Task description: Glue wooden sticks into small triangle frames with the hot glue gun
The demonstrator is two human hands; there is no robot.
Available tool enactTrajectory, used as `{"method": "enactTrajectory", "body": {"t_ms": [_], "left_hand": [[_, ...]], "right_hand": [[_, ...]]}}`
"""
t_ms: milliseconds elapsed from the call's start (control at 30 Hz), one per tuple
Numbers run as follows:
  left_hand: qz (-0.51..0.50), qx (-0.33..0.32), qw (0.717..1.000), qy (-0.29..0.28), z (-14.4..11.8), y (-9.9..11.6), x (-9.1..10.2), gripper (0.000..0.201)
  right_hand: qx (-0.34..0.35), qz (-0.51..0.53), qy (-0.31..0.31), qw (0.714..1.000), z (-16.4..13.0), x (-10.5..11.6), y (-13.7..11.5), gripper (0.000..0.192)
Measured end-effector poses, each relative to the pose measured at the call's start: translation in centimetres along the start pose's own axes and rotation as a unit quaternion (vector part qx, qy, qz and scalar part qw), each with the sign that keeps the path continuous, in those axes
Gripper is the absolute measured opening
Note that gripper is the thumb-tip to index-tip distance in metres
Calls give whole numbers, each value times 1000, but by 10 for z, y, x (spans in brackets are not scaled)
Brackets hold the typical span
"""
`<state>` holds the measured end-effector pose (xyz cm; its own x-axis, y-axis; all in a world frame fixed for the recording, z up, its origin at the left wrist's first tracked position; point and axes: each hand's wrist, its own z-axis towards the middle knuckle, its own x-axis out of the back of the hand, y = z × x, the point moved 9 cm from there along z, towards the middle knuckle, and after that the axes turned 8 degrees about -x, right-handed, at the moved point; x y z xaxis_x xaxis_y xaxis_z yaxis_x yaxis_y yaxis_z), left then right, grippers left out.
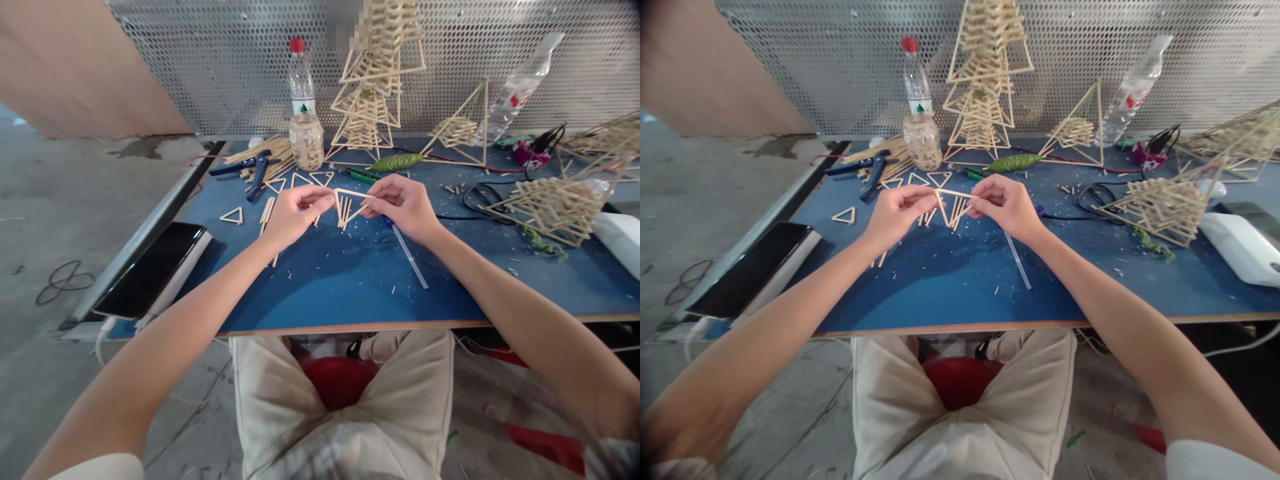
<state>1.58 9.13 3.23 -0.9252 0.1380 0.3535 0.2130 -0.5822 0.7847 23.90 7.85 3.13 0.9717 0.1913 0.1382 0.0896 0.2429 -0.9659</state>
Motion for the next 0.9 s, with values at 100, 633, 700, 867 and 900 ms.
{"method": "enactTrajectory", "body": {"t_ms": [100, 633, 700, 867, 900], "left_hand": [[-1, -2, 1000, 2, -1, 4, 0, 49], [40, -36, 998, -42, -4, 21, -12, 50], [35, -39, 998, -43, -5, 22, -12, 51], [31, -52, 997, -40, -4, 25, -12, 49], [34, -55, 997, -41, -4, 25, -12, 49]], "right_hand": [[-1, 4, 3, 1000, 0, 0, -1, 39], [15, -89, -51, 995, -11, -18, -5, 37], [16, -89, -49, 995, -11, -18, -5, 36], [23, -75, -52, 996, -12, -19, -8, 35], [20, -76, -51, 996, -12, -19, -8, 36]]}}
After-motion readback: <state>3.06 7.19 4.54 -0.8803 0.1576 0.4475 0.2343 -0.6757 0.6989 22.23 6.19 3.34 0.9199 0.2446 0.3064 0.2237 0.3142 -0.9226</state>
